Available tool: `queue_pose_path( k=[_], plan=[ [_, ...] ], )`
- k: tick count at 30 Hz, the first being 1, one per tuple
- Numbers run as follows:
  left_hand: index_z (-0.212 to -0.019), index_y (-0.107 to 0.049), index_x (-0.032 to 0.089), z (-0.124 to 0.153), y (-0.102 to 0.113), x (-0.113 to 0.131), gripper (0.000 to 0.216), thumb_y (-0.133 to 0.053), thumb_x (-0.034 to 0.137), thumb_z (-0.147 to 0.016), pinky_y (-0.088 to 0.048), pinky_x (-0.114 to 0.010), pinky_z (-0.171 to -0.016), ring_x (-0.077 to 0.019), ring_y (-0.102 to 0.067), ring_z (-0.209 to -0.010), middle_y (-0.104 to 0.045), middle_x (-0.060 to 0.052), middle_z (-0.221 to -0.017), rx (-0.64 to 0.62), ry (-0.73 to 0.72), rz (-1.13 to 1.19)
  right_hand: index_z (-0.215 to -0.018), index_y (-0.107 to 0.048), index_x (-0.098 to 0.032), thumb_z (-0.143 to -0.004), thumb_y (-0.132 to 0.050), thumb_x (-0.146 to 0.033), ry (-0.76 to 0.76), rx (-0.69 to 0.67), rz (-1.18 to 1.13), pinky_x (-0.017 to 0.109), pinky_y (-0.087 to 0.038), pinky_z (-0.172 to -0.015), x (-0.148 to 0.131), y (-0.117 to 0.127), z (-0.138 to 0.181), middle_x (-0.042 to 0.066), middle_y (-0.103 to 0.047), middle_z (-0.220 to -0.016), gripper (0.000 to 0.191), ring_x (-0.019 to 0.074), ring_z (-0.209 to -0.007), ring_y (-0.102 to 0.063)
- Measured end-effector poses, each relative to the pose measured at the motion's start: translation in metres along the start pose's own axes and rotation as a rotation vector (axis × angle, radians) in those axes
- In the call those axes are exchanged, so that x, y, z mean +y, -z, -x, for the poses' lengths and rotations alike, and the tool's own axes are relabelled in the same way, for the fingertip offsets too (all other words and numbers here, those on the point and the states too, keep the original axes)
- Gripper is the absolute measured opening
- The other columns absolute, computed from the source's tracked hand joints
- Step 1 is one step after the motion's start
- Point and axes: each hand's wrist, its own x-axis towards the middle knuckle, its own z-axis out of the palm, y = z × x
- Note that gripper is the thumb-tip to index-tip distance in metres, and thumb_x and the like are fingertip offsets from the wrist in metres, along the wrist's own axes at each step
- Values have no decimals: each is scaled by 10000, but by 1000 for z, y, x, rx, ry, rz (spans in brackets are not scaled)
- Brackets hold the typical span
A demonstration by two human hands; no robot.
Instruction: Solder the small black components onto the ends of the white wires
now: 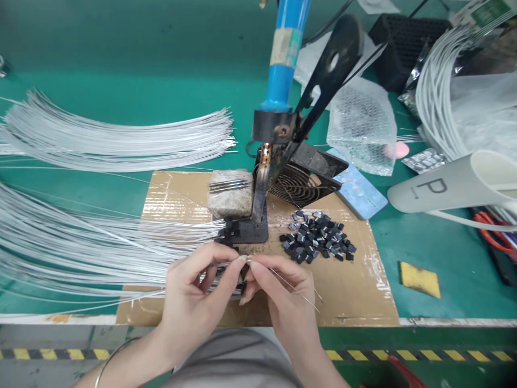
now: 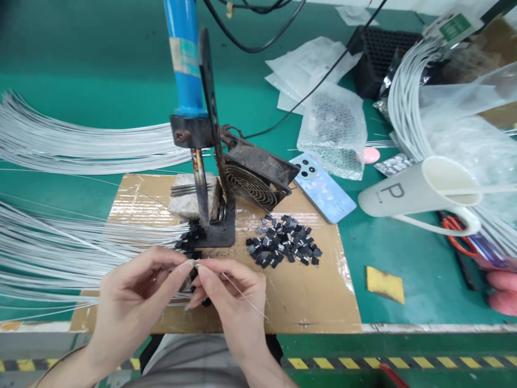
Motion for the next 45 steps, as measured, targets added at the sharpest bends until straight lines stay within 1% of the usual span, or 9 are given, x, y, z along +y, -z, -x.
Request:
queue_pose_path(
  k=[5, 10, 17, 22, 26, 32, 39, 43, 45],
  plan=[
    [-787, -762, 229, -1, -2, -1, 155, -722, 140, -908, -397, -220, -484, -92, -465, -479, -678, 57, -615, 14, -80, -34, -877, -910, -278, -863, -936, -391, -8, -6, -13, 173, -653, -526, 0, 1, 0, -11, -806, -677, 116, 101, -493, -718],
    [-799, -750, 231, -1, 0, 0, 162, -728, 125, -920, -419, -232, -523, -95, -504, -497, -696, 69, -620, -4, -112, -85, -853, -906, -260, -853, -943, -376, -20, -15, -28, 150, -641, -522, 0, 3, -2, -12, -801, -671, 121, 91, -494, -716],
    [-799, -726, 233, -4, 0, 3, 182, -715, 108, -931, -410, -254, -560, -76, -478, -467, -680, 98, -617, -33, -168, -126, -780, -890, -223, -804, -973, -381, -117, -71, -47, 129, -603, -461, -10, 6, -4, -13, -773, -622, 181, 91, -442, -700],
    [-806, -733, 231, -1, 0, -1, 176, -714, 120, -941, -431, -254, -595, -80, -480, -474, -669, 96, -598, -13, -171, -140, -818, -898, -226, -830, -956, -380, -115, -79, -43, 128, -620, -502, -11, 8, -5, -10, -783, -648, 164, 80, -472, -701],
    [-809, -734, 234, 0, -1, -2, 173, -720, 119, -937, -396, -233, -524, -92, -455, -498, -662, 85, -608, -5, -166, -134, -851, -905, -232, -842, -945, -398, -107, -68, -60, 123, -615, -502, -8, 6, -4, -7, -787, -658, 171, 75, -490, -698],
    [-830, -719, 234, -1, -7, -1, 172, -724, 96, -932, -409, -221, -538, -78, -426, -483, -664, 101, -621, 47, -205, -144, -814, -904, -230, -791, -978, -405, -81, 1, -108, 128, -617, -489, -4, -2, -4, -11, -782, -638, 191, 75, -467, -686],
    [-821, -720, 230, 2, -13, -7, 152, -727, 133, -937, -414, -227, -539, -82, -445, -482, -649, 91, -595, 79, -154, -131, -784, -900, -237, -753, -997, -407, -68, 56, -158, 124, -608, -504, 3, -11, -2, -15, -789, -639, 198, 70, -468, -687],
    [-826, -743, 233, 3, -12, -9, 122, -735, 165, -926, -419, -221, -516, -92, -495, -499, -681, 67, -626, 54, -52, -94, -891, -907, -268, -883, -890, -441, -11, 16, -1, 228, -648, -515, 4, 2, -3, 8, -820, -724, 174, 130, -517, -723],
    [-835, -752, 232, 3, -10, -9, 96, -738, 183, -916, -410, -220, -496, -94, -503, -498, -702, 57, -650, 35, 13, -68, -954, -902, -283, -956, -813, -395, 132, 42, 215, 253, -651, -533, -3, 16, -7, 12, -826, -774, 143, 148, -566, -743]
  ],
)
